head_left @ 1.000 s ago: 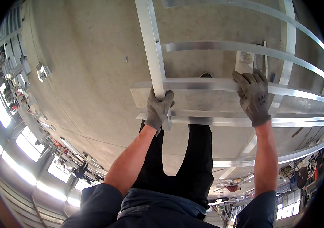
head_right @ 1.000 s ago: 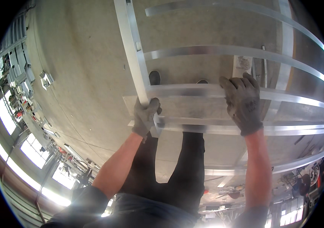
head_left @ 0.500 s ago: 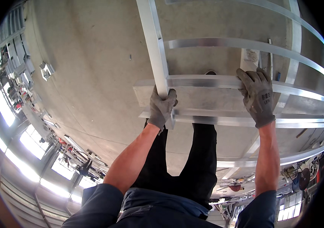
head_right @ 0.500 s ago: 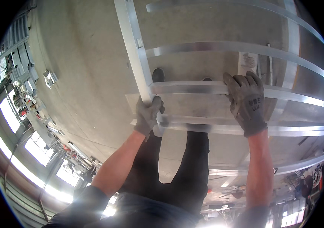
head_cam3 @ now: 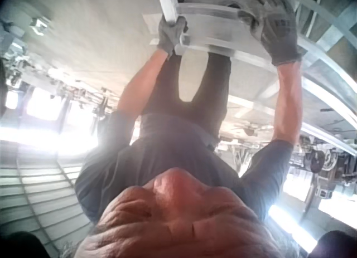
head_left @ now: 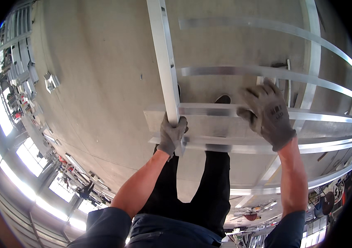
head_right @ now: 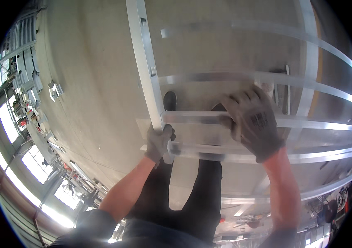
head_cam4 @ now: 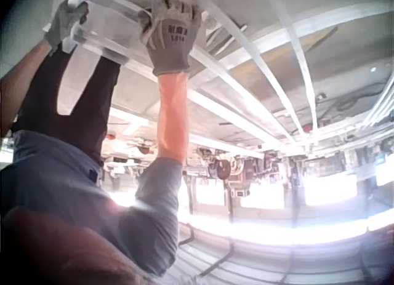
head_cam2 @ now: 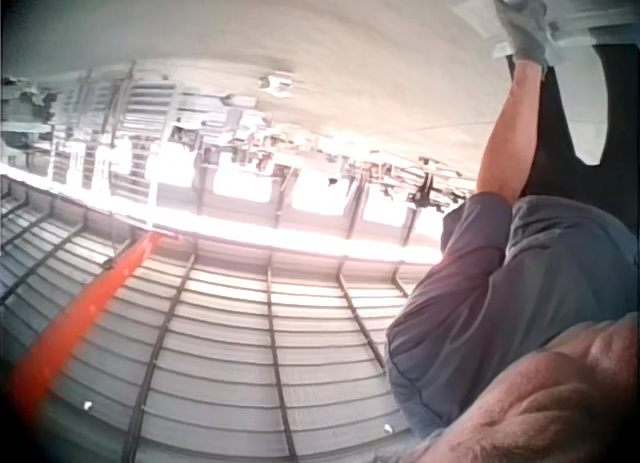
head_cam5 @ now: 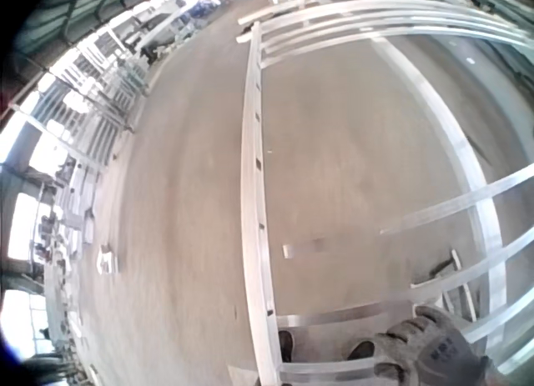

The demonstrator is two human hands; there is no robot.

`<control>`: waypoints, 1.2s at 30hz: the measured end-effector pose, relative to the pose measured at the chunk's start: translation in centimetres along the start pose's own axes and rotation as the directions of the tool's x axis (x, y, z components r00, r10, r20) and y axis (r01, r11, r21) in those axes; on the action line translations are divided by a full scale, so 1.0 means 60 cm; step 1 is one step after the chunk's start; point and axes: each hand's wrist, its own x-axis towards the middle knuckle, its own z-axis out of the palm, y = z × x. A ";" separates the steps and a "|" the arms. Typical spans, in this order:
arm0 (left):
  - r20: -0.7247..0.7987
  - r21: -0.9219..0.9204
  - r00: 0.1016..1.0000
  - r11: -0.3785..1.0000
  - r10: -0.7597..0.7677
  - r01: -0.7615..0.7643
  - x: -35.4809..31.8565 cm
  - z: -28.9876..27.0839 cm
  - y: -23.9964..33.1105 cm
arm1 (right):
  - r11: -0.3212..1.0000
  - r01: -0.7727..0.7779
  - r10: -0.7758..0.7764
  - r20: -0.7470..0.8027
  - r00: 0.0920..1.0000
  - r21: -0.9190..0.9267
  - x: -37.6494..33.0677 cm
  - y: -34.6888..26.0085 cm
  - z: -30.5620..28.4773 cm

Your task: The person assembles a white metal frame by hand, picking up long bars and cross pieces from the floor and inserting them into slots on a larger frame. The person repeatedly lifts, aligns, and secures components while moving around the workshop floor.

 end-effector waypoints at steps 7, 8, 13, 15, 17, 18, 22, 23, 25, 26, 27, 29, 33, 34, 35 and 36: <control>0.073 0.173 0.987 0.973 0.141 -0.152 0.001 0.002 0.028 | 0.974 0.072 -0.021 0.230 0.973 -0.215 0.179 -0.009 0.094; 0.094 0.191 0.978 0.961 0.185 -0.200 0.003 0.002 0.050 | 0.965 0.066 0.033 0.365 0.931 -0.256 0.187 -0.010 0.103; 0.081 0.252 0.931 0.897 0.355 -0.364 0.064 0.021 0.162 | 0.992 -0.037 0.063 0.223 0.973 -0.118 0.202 0.003 0.084; 0.068 0.227 0.964 0.937 0.258 -0.267 0.070 0.057 0.216 | 0.992 -0.068 0.084 0.163 0.983 -0.104 0.191 0.022 0.068; 0.116 0.267 0.982 0.947 0.152 -0.178 0.096 0.069 0.242 | 0.987 -0.106 0.119 0.100 0.988 -0.124 0.179 0.057 0.056; 0.168 0.323 0.982 0.936 0.088 -0.139 0.116 0.063 0.246 | 0.988 -0.101 0.111 0.079 0.991 -0.121 0.167 0.077 0.053; 0.265 -0.029 0.956 0.992 0.126 -0.123 0.132 0.062 0.218 | 0.981 -0.132 0.144 0.078 0.987 -0.142 0.126 0.093 0.037; 0.268 -0.114 0.951 0.985 0.155 -0.129 0.131 0.062 0.213 | 0.976 -0.149 0.166 0.097 0.981 -0.160 0.118 0.085 0.030; 0.268 -0.113 0.945 0.980 0.188 -0.163 0.130 0.063 0.217 | 0.978 -0.141 0.147 0.024 0.989 -0.156 0.120 0.070 0.025; 0.268 -0.094 0.948 0.984 0.171 -0.151 0.127 0.067 0.224 | 0.978 -0.139 0.138 -0.018 0.990 -0.155 0.124 0.064 0.020; 0.268 -0.074 0.951 0.988 0.154 -0.139 0.120 0.070 0.230 | 0.977 -0.146 0.142 -0.038 0.989 -0.153 0.129 0.062 0.015; 0.264 -0.027 0.955 0.990 0.138 -0.136 0.111 0.076 0.237 | 0.975 -0.164 0.154 -0.074 0.985 -0.149 0.136 0.061 0.006; 0.247 0.051 0.959 0.987 0.138 -0.155 0.110 0.078 0.242 | 0.991 -0.117 0.115 -0.028 0.993 -0.068 0.143 0.071 0.065; 0.252 0.057 0.959 0.987 0.134 -0.153 0.112 0.082 0.238 | 0.995 -0.102 0.101 0.035 0.994 0.021 0.146 0.077 0.127; 0.229 0.062 0.961 0.983 0.154 -0.172 0.117 0.080 0.230 | 0.990 -0.085 0.074 0.094 0.993 0.116 0.151 0.078 0.162; 0.201 0.069 0.963 0.978 0.178 -0.196 0.125 0.071 0.223 | 0.995 -0.087 0.085 0.040 0.996 0.048 0.159 0.062 0.157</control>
